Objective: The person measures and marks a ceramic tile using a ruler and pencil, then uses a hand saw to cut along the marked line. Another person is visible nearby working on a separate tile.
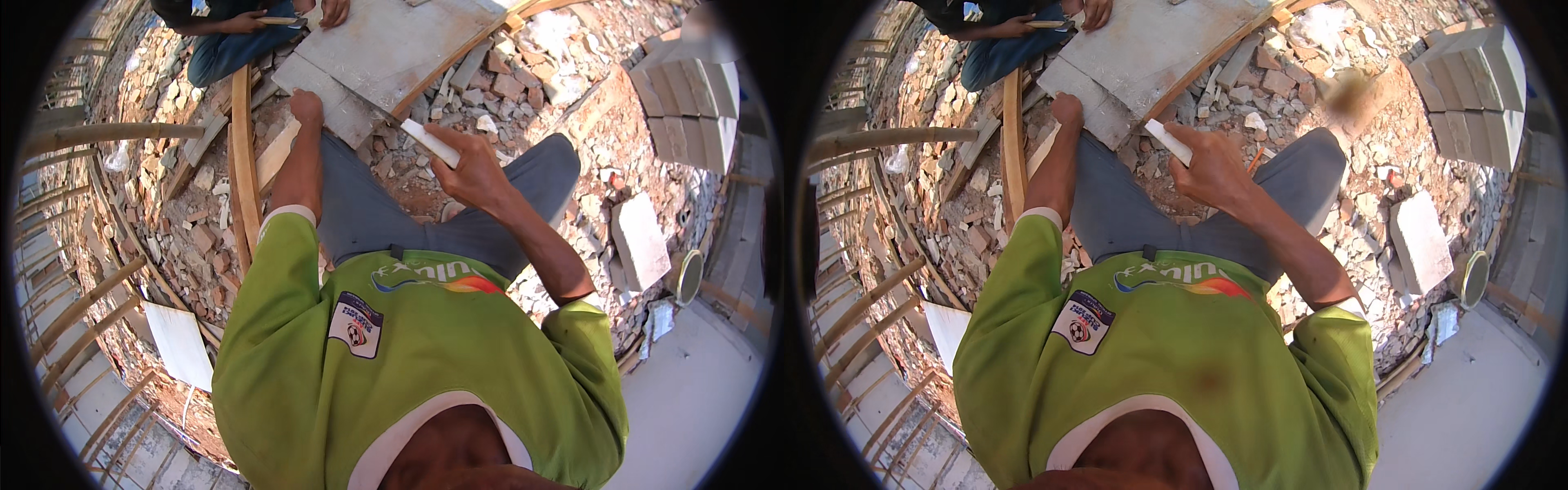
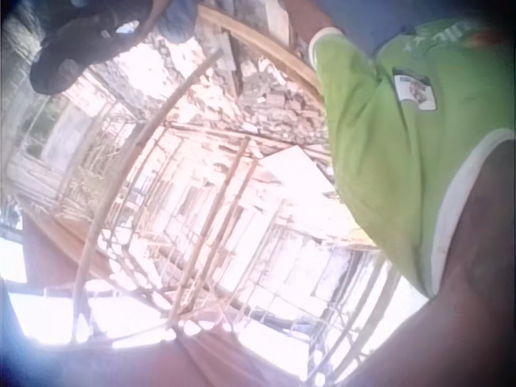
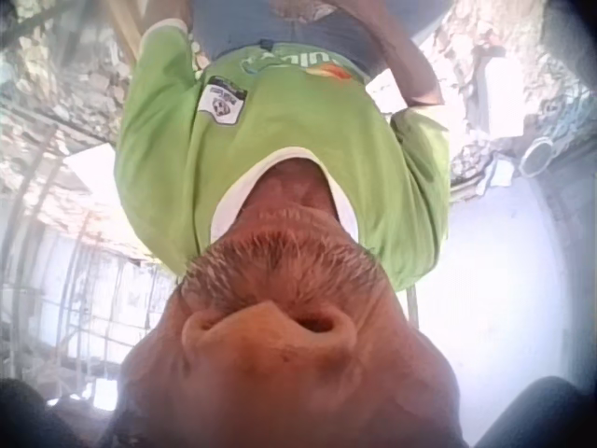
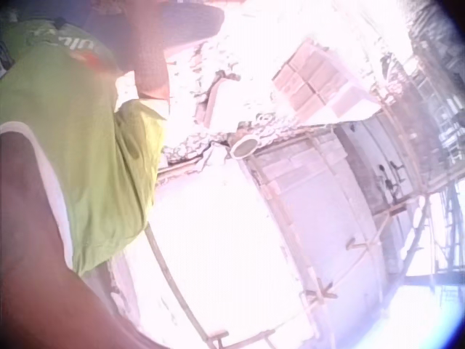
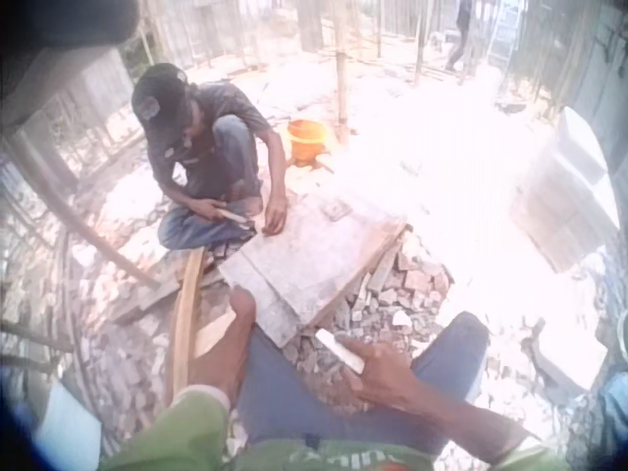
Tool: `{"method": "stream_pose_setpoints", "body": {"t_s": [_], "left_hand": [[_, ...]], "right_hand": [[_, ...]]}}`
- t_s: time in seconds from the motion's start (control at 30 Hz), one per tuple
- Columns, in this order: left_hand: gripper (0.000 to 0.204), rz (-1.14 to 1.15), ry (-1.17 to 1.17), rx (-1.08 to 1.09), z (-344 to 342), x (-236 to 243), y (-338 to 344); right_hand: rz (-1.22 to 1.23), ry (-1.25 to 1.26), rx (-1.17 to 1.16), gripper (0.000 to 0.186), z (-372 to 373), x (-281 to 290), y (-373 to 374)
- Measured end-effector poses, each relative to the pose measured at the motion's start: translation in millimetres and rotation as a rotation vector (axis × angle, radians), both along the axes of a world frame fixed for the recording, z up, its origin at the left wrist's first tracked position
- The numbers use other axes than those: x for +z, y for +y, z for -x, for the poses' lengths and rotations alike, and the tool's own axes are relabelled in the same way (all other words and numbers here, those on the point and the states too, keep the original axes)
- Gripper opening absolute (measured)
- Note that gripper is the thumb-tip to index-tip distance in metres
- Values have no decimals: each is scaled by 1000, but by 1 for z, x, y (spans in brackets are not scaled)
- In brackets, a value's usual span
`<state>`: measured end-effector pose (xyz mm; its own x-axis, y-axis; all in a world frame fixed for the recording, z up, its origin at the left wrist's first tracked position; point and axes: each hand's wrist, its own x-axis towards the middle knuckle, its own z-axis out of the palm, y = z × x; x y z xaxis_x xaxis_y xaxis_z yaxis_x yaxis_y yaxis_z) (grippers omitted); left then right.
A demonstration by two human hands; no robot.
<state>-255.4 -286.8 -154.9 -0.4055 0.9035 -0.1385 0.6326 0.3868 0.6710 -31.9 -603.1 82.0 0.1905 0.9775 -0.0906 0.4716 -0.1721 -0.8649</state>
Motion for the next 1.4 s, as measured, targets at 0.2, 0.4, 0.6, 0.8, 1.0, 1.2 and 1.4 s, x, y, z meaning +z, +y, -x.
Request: {"method": "stream_pose_setpoints", "body": {"t_s": [0.2,0.4,0.6,0.8,1.0,1.2,1.4], "left_hand": [[55,-28,-8,52,-3,0,3],[56,0,27,-29,9,-12,-26],[56,-53,10,59,5,-10,-4],[58,-32,-19,24,-5,-10,-5],[57,-36,25,34,-3,-10,5],[57,23,25,95,-6,-13,-4],[58,18,27,22,7,-21,-2]], "right_hand": [[123,344,-188,41,-43,44,-89],[-102,-46,-20,42,11,-5,-40],[-31,28,-5,42,-34,55,-87],[113,96,-34,45,-6,-5,10],[49,242,-104,43,-34,30,-73],[103,42,-13,47,2,-5,6],[110,194,-133,41,-24,52,-80]]}}
